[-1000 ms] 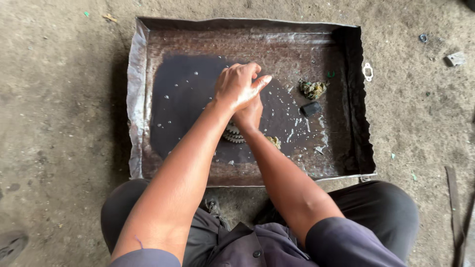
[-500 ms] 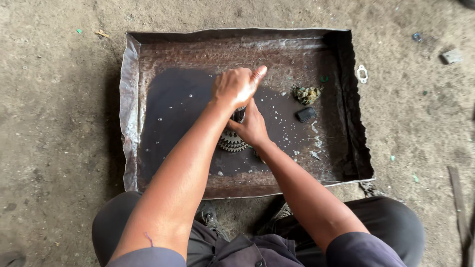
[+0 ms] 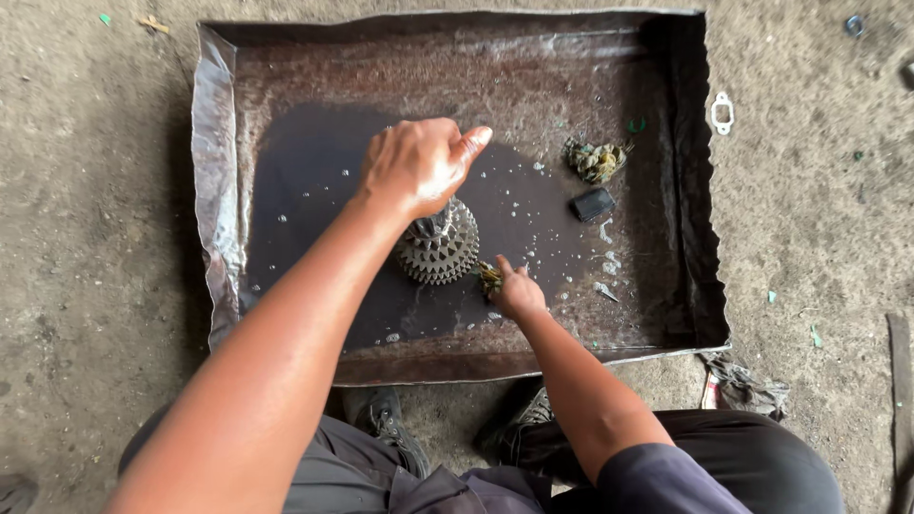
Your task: The person cleans a gear shaft assembly using a cloth soaked in liquid, wiping the individual gears and the central shaft while it rests in a metal tray.
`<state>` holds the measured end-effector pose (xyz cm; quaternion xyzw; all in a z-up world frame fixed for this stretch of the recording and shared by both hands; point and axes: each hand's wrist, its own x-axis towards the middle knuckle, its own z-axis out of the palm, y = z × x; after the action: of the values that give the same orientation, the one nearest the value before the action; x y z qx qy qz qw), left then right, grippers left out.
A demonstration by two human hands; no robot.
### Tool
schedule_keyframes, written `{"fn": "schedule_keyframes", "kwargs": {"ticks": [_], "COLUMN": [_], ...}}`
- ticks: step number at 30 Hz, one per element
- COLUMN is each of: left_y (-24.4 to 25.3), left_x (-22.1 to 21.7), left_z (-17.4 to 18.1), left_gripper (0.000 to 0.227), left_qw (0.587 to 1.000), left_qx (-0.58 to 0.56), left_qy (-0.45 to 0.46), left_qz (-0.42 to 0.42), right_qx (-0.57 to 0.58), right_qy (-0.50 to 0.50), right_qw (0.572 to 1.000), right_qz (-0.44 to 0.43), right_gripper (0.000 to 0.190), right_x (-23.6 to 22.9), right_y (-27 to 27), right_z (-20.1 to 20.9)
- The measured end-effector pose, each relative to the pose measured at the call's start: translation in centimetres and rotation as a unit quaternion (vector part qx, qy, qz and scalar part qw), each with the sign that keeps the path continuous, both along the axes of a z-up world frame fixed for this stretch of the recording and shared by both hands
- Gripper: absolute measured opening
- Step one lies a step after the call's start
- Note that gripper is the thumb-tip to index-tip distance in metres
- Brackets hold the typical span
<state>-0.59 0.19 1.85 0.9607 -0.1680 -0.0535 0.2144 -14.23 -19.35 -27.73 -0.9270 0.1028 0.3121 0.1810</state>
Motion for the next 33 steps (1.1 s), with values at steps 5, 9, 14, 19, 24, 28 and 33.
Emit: {"fn": "schedule_keyframes", "kwargs": {"ticks": [5,9,14,19,24,28,33], "left_y": [0.3,0.0,-0.4,-0.1,0.1,-0.2,-0.2], "left_x": [0.1,0.1,-0.3,-0.4,-0.2,-0.5,-0.7], "left_z": [-0.1,-0.6,-0.2,-0.2,-0.4,-0.3,0.2], "left_gripper": [0.06,0.057,0.054,0.051,0.049,0.046,0.045], "left_qw": [0.998,0.997,0.993,0.992,0.991,0.986,0.991], "left_qx": [-0.046,-0.062,-0.087,-0.091,-0.105,-0.129,-0.118], "left_qy": [-0.031,-0.045,-0.075,-0.082,-0.088,-0.1,-0.067], "left_qz": [-0.02,-0.014,-0.016,-0.011,-0.01,-0.023,-0.008], "right_qx": [-0.029,0.016,-0.025,-0.101,-0.052,-0.153,-0.067], "right_qy": [0.0,-0.092,-0.042,0.003,-0.101,-0.146,0.004], "right_qw": [0.989,0.993,0.999,0.985,0.987,0.963,0.998], "right_qz": [0.142,0.076,0.02,0.136,0.115,0.168,0.001], "right_gripper": [0.028,0.028,0.053,0.075,0.041,0.052,0.052], "right_x": [2.8,8.4,11.0,5.7,3.2,3.7,5.7], "right_y": [-1.3,-4.6,-5.0,0.1,0.7,0.0,-1.3], "right_z": [-4.0,-4.0,-0.4,0.1,-1.9,-2.4,-2.1]}}
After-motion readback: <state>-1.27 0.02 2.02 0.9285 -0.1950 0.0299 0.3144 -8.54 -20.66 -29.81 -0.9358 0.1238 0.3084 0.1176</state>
